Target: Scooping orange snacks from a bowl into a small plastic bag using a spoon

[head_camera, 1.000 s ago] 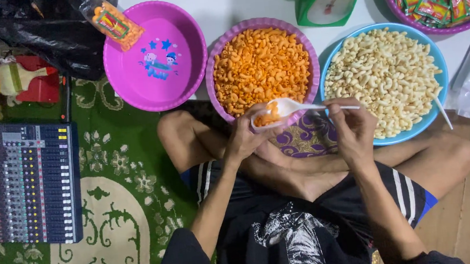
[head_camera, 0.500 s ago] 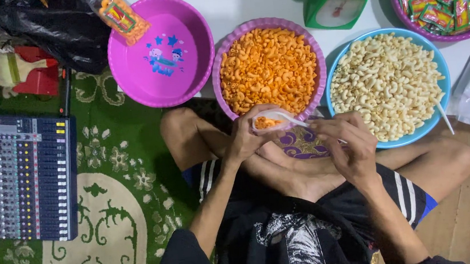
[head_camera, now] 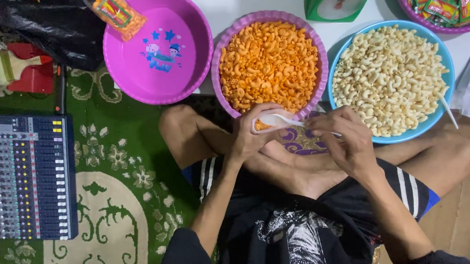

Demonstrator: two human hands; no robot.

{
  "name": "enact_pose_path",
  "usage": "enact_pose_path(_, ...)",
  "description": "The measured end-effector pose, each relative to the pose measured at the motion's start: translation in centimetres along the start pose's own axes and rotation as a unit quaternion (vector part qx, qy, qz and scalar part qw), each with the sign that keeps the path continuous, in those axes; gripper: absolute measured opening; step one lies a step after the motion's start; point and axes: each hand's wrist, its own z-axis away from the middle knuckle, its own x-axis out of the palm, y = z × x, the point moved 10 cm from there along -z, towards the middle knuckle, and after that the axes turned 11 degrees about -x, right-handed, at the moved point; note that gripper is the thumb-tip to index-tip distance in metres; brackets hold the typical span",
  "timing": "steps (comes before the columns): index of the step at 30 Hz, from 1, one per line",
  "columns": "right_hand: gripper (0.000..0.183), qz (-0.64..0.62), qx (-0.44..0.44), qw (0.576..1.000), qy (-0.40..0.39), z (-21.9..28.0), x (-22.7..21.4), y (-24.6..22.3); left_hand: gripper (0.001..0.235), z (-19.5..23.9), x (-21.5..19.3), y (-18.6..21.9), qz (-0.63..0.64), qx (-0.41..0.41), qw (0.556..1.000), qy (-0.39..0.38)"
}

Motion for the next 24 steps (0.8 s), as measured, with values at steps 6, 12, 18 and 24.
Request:
enact_pose_path(6, 0.008, -0.007, 0.028, 0.999, 0.023, 0.1, -1.2, 0.2, 0.060, 0.1, 0.3, 0.3, -0.001, -0.007, 1.000, 0.009)
enact_pose_path(12, 0.009, -0.064, 0.029, 0.995, 0.077, 2.4, -1.4, 2.7, 0.056, -0.2, 0.7, 1.5, -0.018, 0.005, 1.000, 0.005)
enact_pose_path(18, 0.011, 0.100, 0.136, 0.978, 0.121, 4.3, -5.0, 8.3, 0.062, -0.3, -1.6, -1.4, 0.019, -0.027, 0.991, 0.128)
enact_pose_path(24, 0.006, 0.210, 0.089, 0.970, 0.086, 5.3, -3.4, 10.2, 0.058, -0.2, -3.0, 0.6, -0.006, -0.045, 0.981, 0.188)
